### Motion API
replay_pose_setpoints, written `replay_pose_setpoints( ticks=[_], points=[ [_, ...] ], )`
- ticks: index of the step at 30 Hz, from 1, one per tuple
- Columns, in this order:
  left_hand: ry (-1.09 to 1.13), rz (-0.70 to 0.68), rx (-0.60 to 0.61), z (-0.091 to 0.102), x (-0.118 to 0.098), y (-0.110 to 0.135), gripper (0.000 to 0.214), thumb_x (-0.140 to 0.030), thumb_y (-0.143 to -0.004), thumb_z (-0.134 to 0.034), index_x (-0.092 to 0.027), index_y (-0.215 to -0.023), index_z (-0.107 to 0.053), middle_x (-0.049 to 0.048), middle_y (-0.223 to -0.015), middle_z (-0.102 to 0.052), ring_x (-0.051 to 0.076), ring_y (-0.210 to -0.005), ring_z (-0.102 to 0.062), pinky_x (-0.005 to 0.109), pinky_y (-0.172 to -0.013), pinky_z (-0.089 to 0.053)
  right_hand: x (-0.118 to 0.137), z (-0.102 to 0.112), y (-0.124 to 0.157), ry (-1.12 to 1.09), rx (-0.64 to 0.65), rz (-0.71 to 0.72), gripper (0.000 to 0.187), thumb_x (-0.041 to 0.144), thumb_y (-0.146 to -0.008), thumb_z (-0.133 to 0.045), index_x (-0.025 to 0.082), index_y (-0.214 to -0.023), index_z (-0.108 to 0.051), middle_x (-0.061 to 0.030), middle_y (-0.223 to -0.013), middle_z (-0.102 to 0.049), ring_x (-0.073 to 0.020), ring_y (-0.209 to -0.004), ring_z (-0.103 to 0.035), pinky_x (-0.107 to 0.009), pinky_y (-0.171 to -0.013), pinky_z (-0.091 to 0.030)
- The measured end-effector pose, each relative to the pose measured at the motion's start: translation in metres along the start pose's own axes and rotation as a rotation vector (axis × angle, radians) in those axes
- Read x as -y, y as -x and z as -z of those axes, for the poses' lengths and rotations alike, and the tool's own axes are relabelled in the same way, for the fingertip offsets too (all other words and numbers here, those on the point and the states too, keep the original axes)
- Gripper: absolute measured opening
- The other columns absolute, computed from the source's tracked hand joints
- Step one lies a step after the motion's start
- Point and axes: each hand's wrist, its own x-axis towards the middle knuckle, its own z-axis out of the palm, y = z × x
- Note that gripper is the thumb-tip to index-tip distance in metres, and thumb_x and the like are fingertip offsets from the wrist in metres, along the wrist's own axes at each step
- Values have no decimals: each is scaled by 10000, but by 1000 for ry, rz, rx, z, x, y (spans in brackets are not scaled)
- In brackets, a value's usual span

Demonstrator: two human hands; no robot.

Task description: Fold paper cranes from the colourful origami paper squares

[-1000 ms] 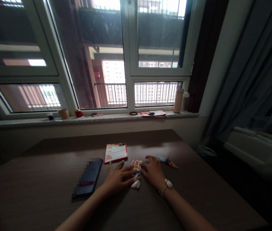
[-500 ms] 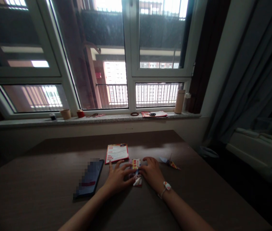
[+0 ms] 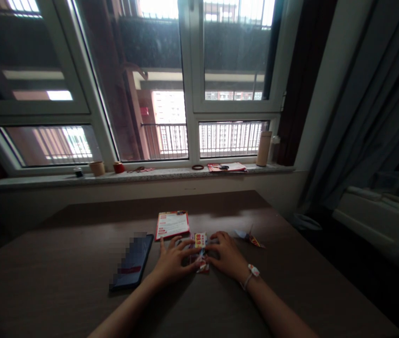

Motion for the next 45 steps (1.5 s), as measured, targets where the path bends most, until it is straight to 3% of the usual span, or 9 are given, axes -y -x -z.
replay_pose_setpoints(
  ticks=[25, 45],
  points=[
    [29, -18, 27, -2, 4, 0, 531, -769, -768, -442, -556, -1249, -518, -93, -1451, -463, 410, -1396, -229, 750, -1040, 111, -1, -9, 0, 59, -70, -10, 175, 375, -849, -633, 303, -959, -748, -56, -1107, -581, -244, -1180, -428, -373, -1043, -349],
    [-16, 3, 83, 0, 3, 0, 554, -790, -774, -396, -582, -1284, -456, -105, -1488, -407, 413, -1400, -211, 771, -1021, 111, -7, 13, 5, -35, 164, 27, 564, 539, -702, -725, 357, -1226, -624, -65, -1313, -496, -299, -1283, -372, -438, -1115, -282]
  ],
)
